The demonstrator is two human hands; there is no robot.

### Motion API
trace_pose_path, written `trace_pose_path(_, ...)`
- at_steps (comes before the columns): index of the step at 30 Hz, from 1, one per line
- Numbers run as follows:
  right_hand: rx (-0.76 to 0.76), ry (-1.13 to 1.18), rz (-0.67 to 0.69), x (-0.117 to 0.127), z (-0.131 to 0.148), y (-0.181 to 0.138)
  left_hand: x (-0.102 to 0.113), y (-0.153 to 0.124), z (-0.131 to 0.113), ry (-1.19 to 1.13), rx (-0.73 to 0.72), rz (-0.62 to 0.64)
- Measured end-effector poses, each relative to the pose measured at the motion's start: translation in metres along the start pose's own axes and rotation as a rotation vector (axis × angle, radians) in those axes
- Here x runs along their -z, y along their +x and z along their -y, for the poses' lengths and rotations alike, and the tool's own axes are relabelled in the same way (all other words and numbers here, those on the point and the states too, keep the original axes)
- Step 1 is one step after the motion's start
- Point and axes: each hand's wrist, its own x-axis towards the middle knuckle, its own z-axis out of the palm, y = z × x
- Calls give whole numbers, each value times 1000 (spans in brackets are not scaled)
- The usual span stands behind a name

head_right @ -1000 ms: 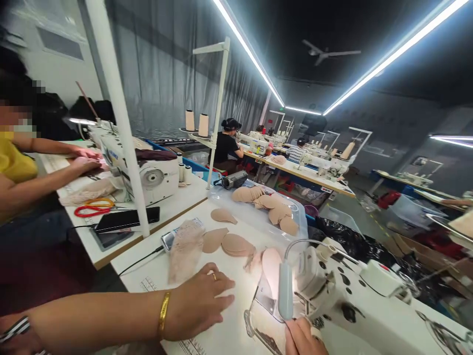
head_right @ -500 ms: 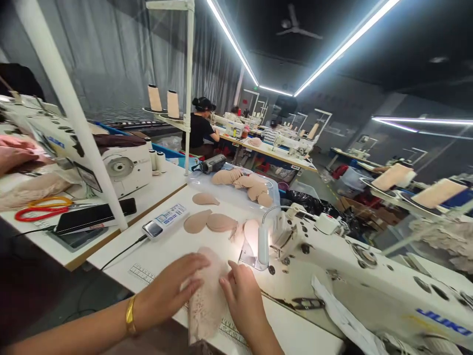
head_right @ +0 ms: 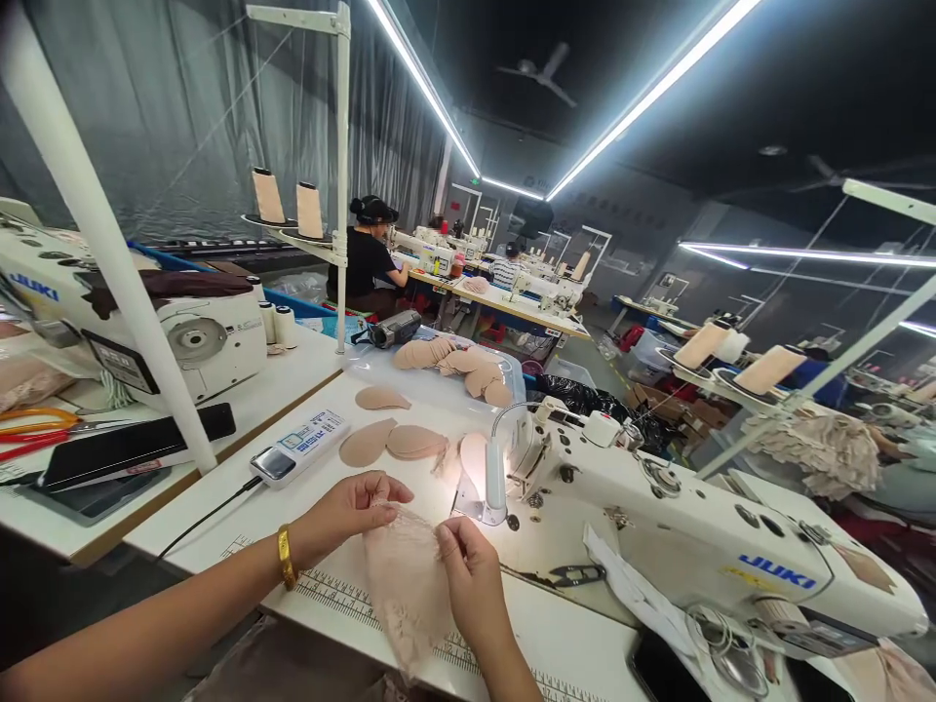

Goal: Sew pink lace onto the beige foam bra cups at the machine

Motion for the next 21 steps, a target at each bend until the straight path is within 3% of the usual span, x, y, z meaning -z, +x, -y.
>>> trace_pose_path(3,13,56,-33,-2,0,-1,-13,-3,-1,-175,-12,-60)
trace_pose_path(8,76,162,-145,-11,10,-10,-27,-8,-1,35,-31,-207)
trace_pose_path(12,-105,478,-69,-13,11,-14,-24,-12,-9,139,62,-44)
trace_pose_path(15,-237,499,-5,-8,-3,-2,-4,3,-20,557,34,64)
trace_pose_path(17,-229,422,-12,-3,-16,9,19,26,-28,882,-25,8)
trace_pose_path(21,-177,331,15,4,-33,20,68,89,-36,1115,-33,-134)
